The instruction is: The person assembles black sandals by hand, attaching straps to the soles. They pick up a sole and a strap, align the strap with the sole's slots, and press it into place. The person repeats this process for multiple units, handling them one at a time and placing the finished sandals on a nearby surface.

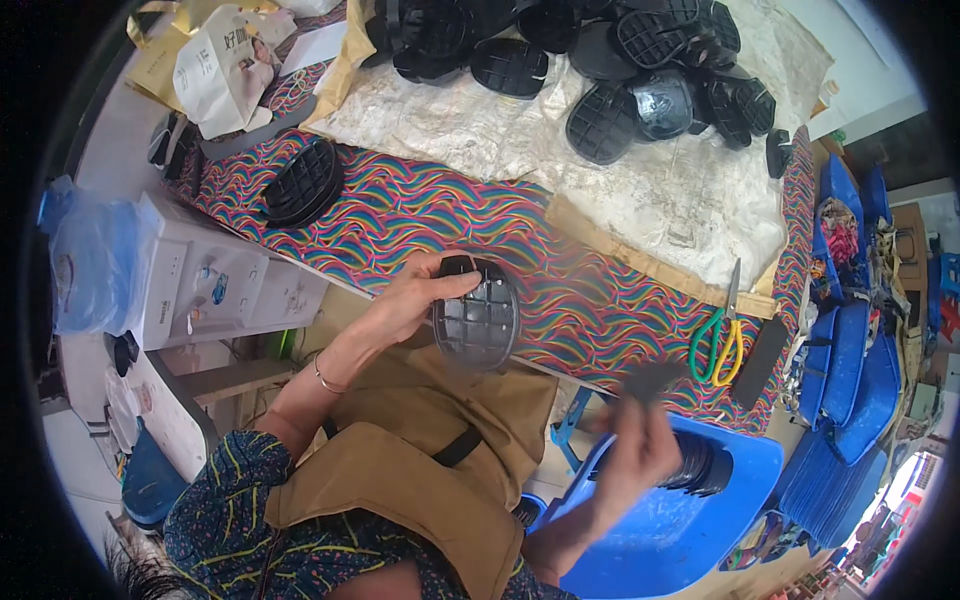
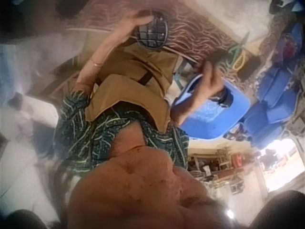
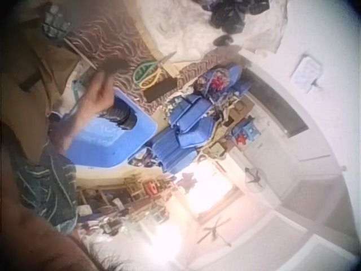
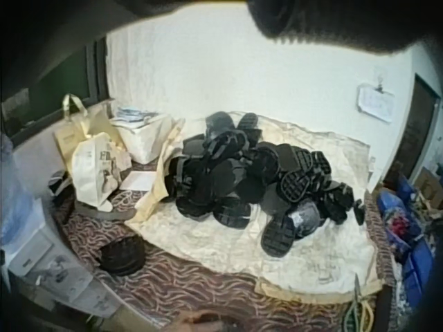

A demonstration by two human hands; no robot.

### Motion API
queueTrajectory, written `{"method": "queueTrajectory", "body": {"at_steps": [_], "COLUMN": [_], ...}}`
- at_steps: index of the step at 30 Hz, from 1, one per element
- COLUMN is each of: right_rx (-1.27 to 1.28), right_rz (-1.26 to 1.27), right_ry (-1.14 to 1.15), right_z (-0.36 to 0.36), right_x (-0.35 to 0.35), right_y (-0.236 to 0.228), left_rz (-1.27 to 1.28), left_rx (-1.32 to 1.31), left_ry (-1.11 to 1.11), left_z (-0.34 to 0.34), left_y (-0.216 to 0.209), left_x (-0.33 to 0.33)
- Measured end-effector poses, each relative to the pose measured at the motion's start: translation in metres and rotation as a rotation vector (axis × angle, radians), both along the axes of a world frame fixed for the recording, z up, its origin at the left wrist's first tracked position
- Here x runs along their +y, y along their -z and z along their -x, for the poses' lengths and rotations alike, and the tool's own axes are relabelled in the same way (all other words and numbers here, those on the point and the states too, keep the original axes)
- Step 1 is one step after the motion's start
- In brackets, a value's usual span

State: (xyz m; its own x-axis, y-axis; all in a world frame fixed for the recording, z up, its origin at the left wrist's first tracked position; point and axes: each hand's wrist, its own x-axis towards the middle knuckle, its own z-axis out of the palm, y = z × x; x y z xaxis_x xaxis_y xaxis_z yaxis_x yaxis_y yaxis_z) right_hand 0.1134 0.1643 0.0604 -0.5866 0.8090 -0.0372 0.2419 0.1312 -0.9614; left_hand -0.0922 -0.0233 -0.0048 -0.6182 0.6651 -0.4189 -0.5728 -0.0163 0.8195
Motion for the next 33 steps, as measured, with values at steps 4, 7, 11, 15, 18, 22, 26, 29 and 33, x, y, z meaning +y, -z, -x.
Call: {"method": "queueTrajectory", "body": {"at_steps": [4,7,11,15,18,22,26,29,33], "right_rx": [0.012,-0.109,-0.11,-0.044,-0.061,-0.125,-0.107,-0.108,-0.116], "right_rz": [0.256,0.216,0.105,0.088,0.117,0.188,0.178,0.183,0.182], "right_ry": [-0.271,-0.34,-0.378,-0.359,-0.365,-0.366,-0.365,-0.363,-0.363], "right_z": [0.061,0.079,0.083,0.087,0.085,0.085,0.087,0.087,0.086], "right_x": [-0.018,-0.016,-0.012,-0.018,-0.016,-0.017,-0.019,-0.019,-0.019], "right_y": [0.05,0.066,0.083,0.088,0.091,0.081,0.078,0.078,0.079], "left_rz": [-0.077,-0.036,0.041,0.047,0.021,0.057,0.105,0.033,0.028], "left_rx": [0.028,0.041,0.201,0.189,0.178,0.209,0.217,0.241,0.24], "left_ry": [-0.031,-0.056,0.074,0.159,0.154,0.19,0.203,0.17,0.138], "left_z": [-0.008,-0.007,0.003,0.01,0.014,0.019,0.02,0.02,0.02], "left_y": [0.009,0.004,-0.001,0.004,0.012,0.008,-0.007,0.009,0.007], "left_x": [0.007,0.011,0.014,0.024,0.03,0.033,0.035,0.037,0.04]}}
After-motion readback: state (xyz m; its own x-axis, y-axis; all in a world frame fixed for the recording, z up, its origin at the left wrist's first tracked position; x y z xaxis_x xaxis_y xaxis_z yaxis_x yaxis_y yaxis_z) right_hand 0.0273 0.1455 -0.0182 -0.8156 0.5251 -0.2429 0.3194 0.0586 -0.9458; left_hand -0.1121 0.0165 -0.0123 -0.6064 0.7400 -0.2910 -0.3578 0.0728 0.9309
